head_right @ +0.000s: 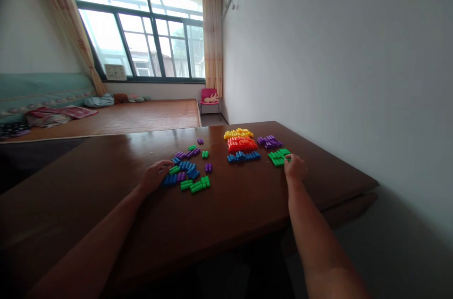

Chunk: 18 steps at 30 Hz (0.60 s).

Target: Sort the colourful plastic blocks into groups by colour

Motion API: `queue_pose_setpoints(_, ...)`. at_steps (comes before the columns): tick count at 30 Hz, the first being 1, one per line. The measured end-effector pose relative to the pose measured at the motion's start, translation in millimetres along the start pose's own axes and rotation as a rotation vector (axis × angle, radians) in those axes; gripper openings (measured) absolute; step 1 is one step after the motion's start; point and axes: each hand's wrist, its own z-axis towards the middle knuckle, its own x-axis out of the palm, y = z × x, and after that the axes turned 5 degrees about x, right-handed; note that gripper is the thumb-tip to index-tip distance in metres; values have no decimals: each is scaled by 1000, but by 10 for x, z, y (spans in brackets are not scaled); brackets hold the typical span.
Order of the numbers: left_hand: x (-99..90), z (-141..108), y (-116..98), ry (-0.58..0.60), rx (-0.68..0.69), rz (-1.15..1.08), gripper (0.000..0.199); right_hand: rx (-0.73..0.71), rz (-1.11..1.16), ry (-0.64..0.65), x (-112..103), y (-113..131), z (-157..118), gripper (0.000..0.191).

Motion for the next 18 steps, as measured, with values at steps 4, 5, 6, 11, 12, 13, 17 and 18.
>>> queue_pose_setpoints(4,31,-11,23,33,4,68,34,-178,130,-76,-32,139,-48,23)
queue_pose_setpoints(5,52,-18,41,48,-3,88,35,-241,181,-76,-46,244,-96,24)
queue_pose_setpoints(6,73,-26,59,69,-11,105,37,-316,237,-49,-63,380,-167,24)
queue_pose_setpoints(11,120,-60,74,171,-18,141,40,-741,507,557,-175,1312,-805,23)
queue_pose_setpoints(12,113,-62,61,175,-21,139,40,-822,531,696,-198,1489,-941,24)
queue_pose_setpoints(13,103,-62,47,176,-26,135,40,-910,547,801,-219,1645,-1060,26)
queue_pose_setpoints(17,65,-57,3,186,-29,119,39,-1243,556,1011,-250,2013,-1295,39)
queue_pose_setpoints(18,61,-56,-1,188,-26,118,39,-1272,551,1042,-240,2045,-1300,40)
